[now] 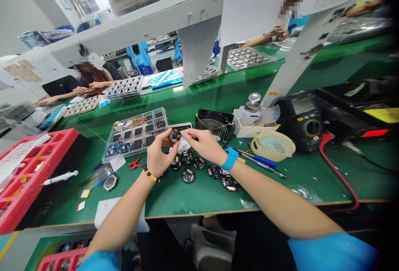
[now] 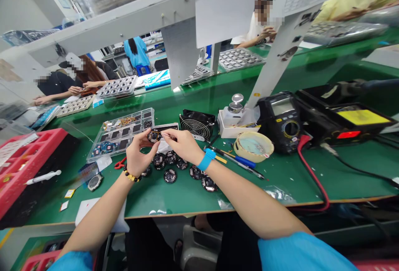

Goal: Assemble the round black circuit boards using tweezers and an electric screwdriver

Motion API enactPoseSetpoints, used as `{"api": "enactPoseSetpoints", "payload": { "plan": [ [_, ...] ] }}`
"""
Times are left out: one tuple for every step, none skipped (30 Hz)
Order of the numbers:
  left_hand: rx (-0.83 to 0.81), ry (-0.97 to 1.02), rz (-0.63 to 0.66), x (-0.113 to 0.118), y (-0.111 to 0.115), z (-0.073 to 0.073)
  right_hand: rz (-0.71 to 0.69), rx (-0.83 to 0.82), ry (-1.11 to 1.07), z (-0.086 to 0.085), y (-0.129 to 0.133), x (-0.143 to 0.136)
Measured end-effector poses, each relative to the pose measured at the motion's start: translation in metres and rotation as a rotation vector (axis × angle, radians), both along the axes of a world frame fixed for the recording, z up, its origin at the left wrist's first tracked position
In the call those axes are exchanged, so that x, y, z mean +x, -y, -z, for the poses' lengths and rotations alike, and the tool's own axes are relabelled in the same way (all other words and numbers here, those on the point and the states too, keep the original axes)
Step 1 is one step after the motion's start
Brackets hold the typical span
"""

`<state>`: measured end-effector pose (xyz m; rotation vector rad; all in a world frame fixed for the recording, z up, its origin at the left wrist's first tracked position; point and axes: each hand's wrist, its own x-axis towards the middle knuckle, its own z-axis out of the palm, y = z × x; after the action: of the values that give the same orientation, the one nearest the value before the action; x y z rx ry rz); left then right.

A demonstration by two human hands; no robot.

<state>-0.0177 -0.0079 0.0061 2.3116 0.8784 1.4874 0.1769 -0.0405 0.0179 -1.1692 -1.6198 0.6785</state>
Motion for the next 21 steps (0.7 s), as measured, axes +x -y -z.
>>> {"api": "enactPoseSetpoints", "payload": {
  "plan": [
    [0.003,-0.004,0.001,0.0,0.0,0.001,-0.003,-0.003,-0.003,-0.001,0.0,0.0],
    [0.006,-0.009,0.001,0.0,0.0,0.001,-0.009,-0.008,-0.009,-0.001,0.0,0.0],
    [0.008,-0.012,0.0,0.0,0.0,0.001,-0.016,-0.013,-0.019,-0.002,0.001,-0.001],
    [0.01,-0.01,0.0,0.0,0.001,0.002,-0.024,-0.023,-0.034,-0.003,0.001,-0.001],
    [0.012,-0.002,0.003,-0.001,0.001,0.002,-0.034,-0.042,-0.056,-0.004,0.001,-0.001],
    [0.016,0.01,0.009,-0.001,0.001,0.001,-0.047,-0.07,-0.084,-0.006,0.001,-0.001],
    [0.02,0.024,0.016,-0.001,0.002,0.001,-0.065,-0.106,-0.118,-0.007,0.001,0.0],
    [0.023,0.038,0.025,-0.002,0.002,0.001,-0.089,-0.145,-0.155,-0.008,0.001,0.0],
    [0.026,0.05,0.034,-0.002,0.003,0.001,-0.116,-0.18,-0.191,-0.009,0.001,0.0],
    [0.027,0.059,0.041,-0.002,0.003,0.0,-0.144,-0.206,-0.224,-0.01,0.001,0.001],
    [0.028,0.065,0.045,-0.003,0.004,0.0,-0.17,-0.221,-0.249,-0.011,0.001,0.001],
    [0.029,0.069,0.046,-0.003,0.005,0.0,-0.19,-0.227,-0.266,-0.011,0.001,0.001],
    [0.03,0.074,0.046,-0.003,0.005,0.0,-0.205,-0.23,-0.278,-0.011,0.001,0.001],
    [0.033,0.077,0.046,-0.003,0.006,0.0,-0.214,-0.232,-0.287,-0.012,0.001,0.001],
    [0.037,0.079,0.047,-0.004,0.006,0.0,-0.219,-0.234,-0.294,-0.012,0.001,0.001],
    [0.04,0.08,0.049,-0.004,0.006,0.0,-0.222,-0.236,-0.302,-0.012,0.001,0.001],
    [0.044,0.082,0.05,-0.004,0.007,0.0,-0.222,-0.236,-0.307,-0.012,0.002,0.001],
    [0.047,0.084,0.052,-0.003,0.007,-0.001,-0.223,-0.236,-0.312,-0.013,0.002,0.001],
    [0.049,0.087,0.053,-0.003,0.008,-0.001,-0.223,-0.234,-0.314,-0.013,0.003,0.0],
    [0.045,0.091,0.053,-0.003,0.008,-0.002,-0.224,-0.231,-0.312,-0.013,0.003,0.0],
    [0.033,0.099,0.055,-0.002,0.008,-0.003,-0.222,-0.227,-0.306,-0.013,0.004,0.0]
  ]
}}
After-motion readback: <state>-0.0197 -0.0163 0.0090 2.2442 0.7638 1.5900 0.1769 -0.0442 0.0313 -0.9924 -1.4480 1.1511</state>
